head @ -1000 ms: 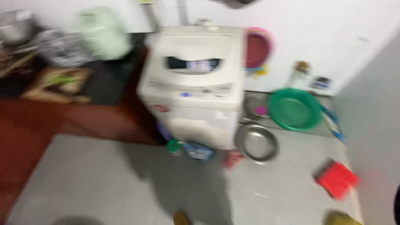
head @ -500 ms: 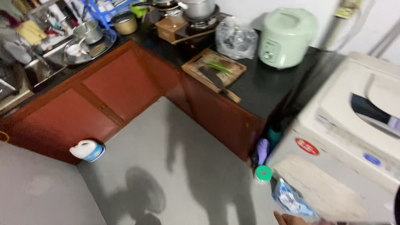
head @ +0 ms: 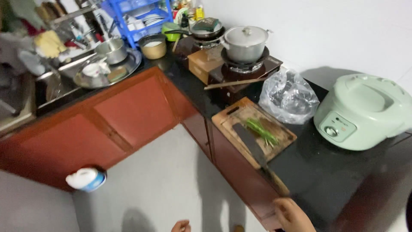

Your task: The person washes scallions in a green water-filled basin, rubbing and rinsing the stalks, then rinses them under the tap. They carry the scallions to a cutting board on the counter, chop them with a knife, and then tend lidded pots on the portable stoves.

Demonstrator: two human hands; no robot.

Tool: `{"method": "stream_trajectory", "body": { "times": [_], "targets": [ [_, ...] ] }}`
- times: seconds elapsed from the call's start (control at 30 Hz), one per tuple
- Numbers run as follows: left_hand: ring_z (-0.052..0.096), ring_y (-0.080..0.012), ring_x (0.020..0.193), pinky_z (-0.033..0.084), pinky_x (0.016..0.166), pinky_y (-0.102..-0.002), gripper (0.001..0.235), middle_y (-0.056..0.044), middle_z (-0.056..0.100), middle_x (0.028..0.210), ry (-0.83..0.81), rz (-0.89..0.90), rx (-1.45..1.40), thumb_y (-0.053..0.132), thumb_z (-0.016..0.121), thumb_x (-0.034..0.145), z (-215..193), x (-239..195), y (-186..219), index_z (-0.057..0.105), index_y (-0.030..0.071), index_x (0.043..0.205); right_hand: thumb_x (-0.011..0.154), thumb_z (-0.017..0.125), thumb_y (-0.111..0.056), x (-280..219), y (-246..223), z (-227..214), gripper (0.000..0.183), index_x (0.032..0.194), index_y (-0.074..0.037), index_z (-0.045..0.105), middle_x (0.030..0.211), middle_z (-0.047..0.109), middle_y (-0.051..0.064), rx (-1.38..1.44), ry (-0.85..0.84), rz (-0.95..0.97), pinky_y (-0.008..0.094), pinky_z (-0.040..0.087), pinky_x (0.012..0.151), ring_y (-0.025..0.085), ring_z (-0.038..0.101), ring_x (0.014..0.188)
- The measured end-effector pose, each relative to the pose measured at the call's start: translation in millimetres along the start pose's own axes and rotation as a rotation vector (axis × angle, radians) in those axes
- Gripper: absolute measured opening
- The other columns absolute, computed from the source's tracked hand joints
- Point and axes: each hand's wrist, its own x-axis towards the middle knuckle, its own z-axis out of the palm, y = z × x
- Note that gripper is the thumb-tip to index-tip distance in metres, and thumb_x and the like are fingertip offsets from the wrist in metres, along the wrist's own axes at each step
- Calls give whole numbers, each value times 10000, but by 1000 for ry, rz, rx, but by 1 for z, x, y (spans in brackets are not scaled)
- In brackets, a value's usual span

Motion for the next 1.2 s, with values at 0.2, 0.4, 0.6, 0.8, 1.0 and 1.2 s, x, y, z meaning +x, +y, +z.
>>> {"method": "stream_trajectory", "body": {
  "times": [0.2,0.4,0.6,0.8,1.0,1.2],
  "targets": [
    [735,-178,1064,594,948,-339,230,-78,743,1131,40,101,179,141,655,926,21,49,320,736,83,1134,907,662,-212,66,-146,-33,341,1229,-100,652,1194,660,100,-239,35,-154,380,512,992,286,625,1166],
    [666,-224,1152,575,904,-351,234,-55,715,1188,-348,565,281,166,656,918,86,101,557,723,102,1133,903,710,-295,131,-157,-24,515,1315,-38,540,1214,559,162,-335,33,31,423,489,975,350,560,1175],
    [533,-335,1297,402,1096,-463,389,-147,636,1326,-973,1212,489,175,733,871,196,176,649,651,44,1229,762,766,-169,172,-121,20,638,1347,-94,523,1216,503,172,-357,134,270,438,504,932,364,552,1124],
    [537,-378,1255,418,1061,-493,759,-217,589,1335,-1506,1566,1006,276,833,789,243,208,666,488,0,1406,808,736,-316,152,-156,58,714,1479,-193,527,1209,535,118,-420,305,447,468,471,962,334,553,1157],
    [597,-305,1180,492,1027,-438,540,-164,627,1291,-1606,1734,921,199,762,884,271,247,613,563,-9,1340,693,631,-33,149,-205,45,737,1411,-162,522,1212,537,164,-661,604,442,498,435,986,356,537,1122],
    [633,-275,1104,537,973,-393,297,-104,685,1206,-1569,1658,581,96,679,923,266,257,616,685,17,1209,753,617,16,144,-221,39,780,1501,-103,430,1186,528,181,-370,433,605,468,472,923,365,547,1100]
  ]
}}
